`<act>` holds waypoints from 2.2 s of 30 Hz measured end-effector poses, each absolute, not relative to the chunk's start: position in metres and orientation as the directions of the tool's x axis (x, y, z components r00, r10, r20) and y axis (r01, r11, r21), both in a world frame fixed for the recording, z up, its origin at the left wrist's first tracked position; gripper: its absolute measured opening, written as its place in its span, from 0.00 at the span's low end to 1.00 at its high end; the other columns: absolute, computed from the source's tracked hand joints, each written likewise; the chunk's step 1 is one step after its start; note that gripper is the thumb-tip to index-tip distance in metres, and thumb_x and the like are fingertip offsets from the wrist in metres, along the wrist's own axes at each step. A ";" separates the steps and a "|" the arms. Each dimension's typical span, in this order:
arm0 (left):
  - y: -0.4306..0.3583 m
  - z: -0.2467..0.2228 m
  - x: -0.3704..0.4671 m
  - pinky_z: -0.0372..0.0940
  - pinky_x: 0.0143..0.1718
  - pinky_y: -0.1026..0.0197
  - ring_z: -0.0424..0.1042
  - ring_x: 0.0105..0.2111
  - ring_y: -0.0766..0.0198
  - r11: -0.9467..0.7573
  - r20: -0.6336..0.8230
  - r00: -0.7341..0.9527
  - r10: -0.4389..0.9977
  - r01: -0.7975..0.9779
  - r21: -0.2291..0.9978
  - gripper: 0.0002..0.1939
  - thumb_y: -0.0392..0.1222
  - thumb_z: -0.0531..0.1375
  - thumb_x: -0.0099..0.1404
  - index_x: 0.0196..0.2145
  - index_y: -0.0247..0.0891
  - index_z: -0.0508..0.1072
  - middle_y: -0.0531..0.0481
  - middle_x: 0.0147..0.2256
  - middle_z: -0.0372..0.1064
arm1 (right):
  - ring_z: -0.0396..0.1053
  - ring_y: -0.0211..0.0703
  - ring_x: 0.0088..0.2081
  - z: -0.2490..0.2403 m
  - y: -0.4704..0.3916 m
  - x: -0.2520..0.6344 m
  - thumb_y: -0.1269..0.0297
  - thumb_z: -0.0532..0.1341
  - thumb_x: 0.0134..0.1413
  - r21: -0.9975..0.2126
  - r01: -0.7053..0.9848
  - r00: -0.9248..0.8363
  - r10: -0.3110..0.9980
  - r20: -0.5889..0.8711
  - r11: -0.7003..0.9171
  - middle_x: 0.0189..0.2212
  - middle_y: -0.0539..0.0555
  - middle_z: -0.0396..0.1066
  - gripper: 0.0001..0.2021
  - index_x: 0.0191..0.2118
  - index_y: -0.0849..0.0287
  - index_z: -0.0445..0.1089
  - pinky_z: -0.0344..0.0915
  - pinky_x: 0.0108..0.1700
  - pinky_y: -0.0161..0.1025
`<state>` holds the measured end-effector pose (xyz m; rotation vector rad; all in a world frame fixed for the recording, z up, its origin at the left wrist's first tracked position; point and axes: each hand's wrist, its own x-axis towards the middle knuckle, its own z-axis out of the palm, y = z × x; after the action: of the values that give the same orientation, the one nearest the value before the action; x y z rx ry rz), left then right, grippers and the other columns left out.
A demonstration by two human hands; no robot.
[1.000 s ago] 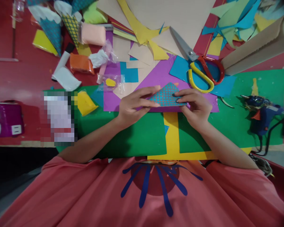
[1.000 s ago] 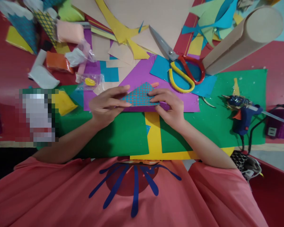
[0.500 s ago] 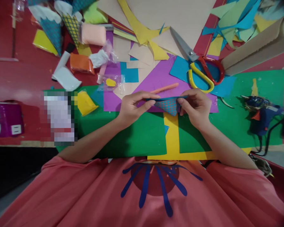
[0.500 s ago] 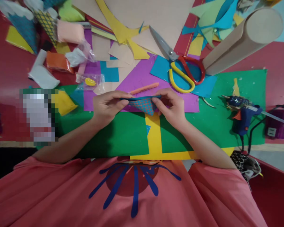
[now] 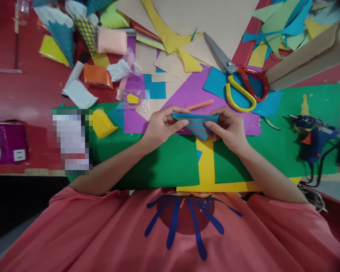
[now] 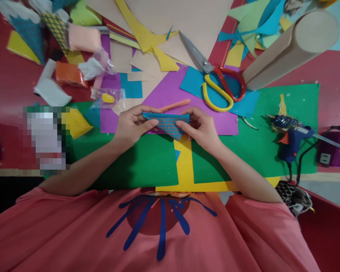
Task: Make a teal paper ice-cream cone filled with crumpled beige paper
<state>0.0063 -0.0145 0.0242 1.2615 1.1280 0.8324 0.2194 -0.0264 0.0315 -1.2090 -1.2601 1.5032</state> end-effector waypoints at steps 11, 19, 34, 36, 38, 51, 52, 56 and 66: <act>-0.013 0.019 0.006 0.72 0.31 0.66 0.76 0.29 0.67 0.139 -0.159 0.249 0.956 0.094 0.986 0.18 0.52 0.69 0.56 0.39 0.36 0.76 0.52 0.30 0.76 | 0.61 0.31 0.12 0.030 -0.025 0.220 0.44 0.71 0.44 -0.975 0.002 -0.202 0.955 -0.218 -0.222 0.14 0.41 0.65 0.23 0.29 0.55 0.64 0.55 0.13 0.30; -0.011 0.021 0.006 0.71 0.30 0.66 0.76 0.27 0.67 0.180 -0.190 0.227 0.955 0.066 0.982 0.16 0.50 0.69 0.56 0.36 0.36 0.76 0.54 0.26 0.76 | 0.62 0.30 0.13 0.030 -0.024 0.222 0.43 0.70 0.47 -0.975 0.009 -0.226 0.949 -0.218 -0.222 0.16 0.42 0.67 0.22 0.29 0.56 0.64 0.54 0.13 0.30; -0.012 0.020 0.004 0.68 0.34 0.63 0.73 0.28 0.67 0.142 -0.156 0.256 0.954 0.071 0.987 0.17 0.54 0.64 0.62 0.37 0.36 0.79 0.51 0.29 0.75 | 0.67 0.34 0.14 0.030 -0.024 0.222 0.45 0.71 0.46 -0.970 -0.015 -0.223 0.946 -0.235 -0.244 0.18 0.44 0.70 0.21 0.30 0.55 0.64 0.62 0.14 0.31; -0.012 0.019 0.004 0.68 0.35 0.62 0.72 0.28 0.67 0.150 -0.167 0.255 0.952 0.085 0.985 0.16 0.53 0.64 0.62 0.39 0.36 0.78 0.51 0.29 0.75 | 0.68 0.34 0.15 0.030 -0.024 0.222 0.45 0.71 0.46 -0.968 -0.017 -0.226 0.944 -0.241 -0.251 0.18 0.44 0.70 0.21 0.29 0.55 0.64 0.63 0.15 0.31; -0.012 0.019 0.003 0.68 0.35 0.62 0.72 0.29 0.66 0.143 -0.161 0.246 0.956 0.093 0.985 0.16 0.52 0.64 0.62 0.39 0.37 0.79 0.51 0.29 0.74 | 0.67 0.34 0.15 0.030 -0.024 0.222 0.45 0.72 0.45 -0.966 -0.022 -0.230 0.942 -0.245 -0.257 0.18 0.43 0.70 0.22 0.29 0.55 0.64 0.63 0.15 0.31; -0.014 0.027 0.006 0.71 0.28 0.65 0.74 0.25 0.66 0.126 -0.164 0.266 0.950 0.155 0.980 0.18 0.55 0.65 0.59 0.38 0.38 0.81 0.51 0.25 0.74 | 0.67 0.31 0.14 0.030 -0.026 0.223 0.55 0.70 0.50 -0.968 -0.027 -0.267 0.935 -0.235 -0.250 0.23 0.46 0.74 0.15 0.40 0.59 0.77 0.64 0.16 0.29; -0.014 0.028 0.006 0.71 0.28 0.65 0.74 0.25 0.66 0.137 -0.173 0.263 0.949 0.151 0.979 0.18 0.55 0.66 0.59 0.37 0.38 0.81 0.52 0.25 0.75 | 0.67 0.31 0.14 0.031 -0.026 0.223 0.56 0.70 0.51 -0.966 -0.022 -0.264 0.933 -0.245 -0.259 0.23 0.46 0.75 0.14 0.41 0.59 0.78 0.64 0.16 0.29; -0.014 0.029 0.006 0.72 0.27 0.65 0.74 0.25 0.67 0.139 -0.165 0.245 0.955 0.120 0.983 0.12 0.52 0.66 0.59 0.34 0.41 0.81 0.51 0.29 0.78 | 0.68 0.30 0.15 0.030 -0.026 0.225 0.58 0.70 0.50 -0.959 -0.047 -0.269 0.928 -0.256 -0.279 0.23 0.47 0.76 0.13 0.42 0.57 0.81 0.65 0.17 0.28; -0.015 0.026 0.005 0.74 0.31 0.64 0.78 0.29 0.64 0.157 -0.182 0.257 0.949 0.112 0.981 0.15 0.53 0.67 0.58 0.36 0.39 0.81 0.50 0.31 0.79 | 0.67 0.29 0.17 0.030 -0.024 0.227 0.59 0.69 0.53 -0.981 -0.043 -0.253 0.952 -0.171 -0.187 0.33 0.48 0.78 0.09 0.40 0.53 0.79 0.65 0.17 0.29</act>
<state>0.0045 -0.0147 0.0263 1.2616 1.1491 0.8424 0.2274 -0.0242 0.0298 -1.1622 -1.2497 1.5620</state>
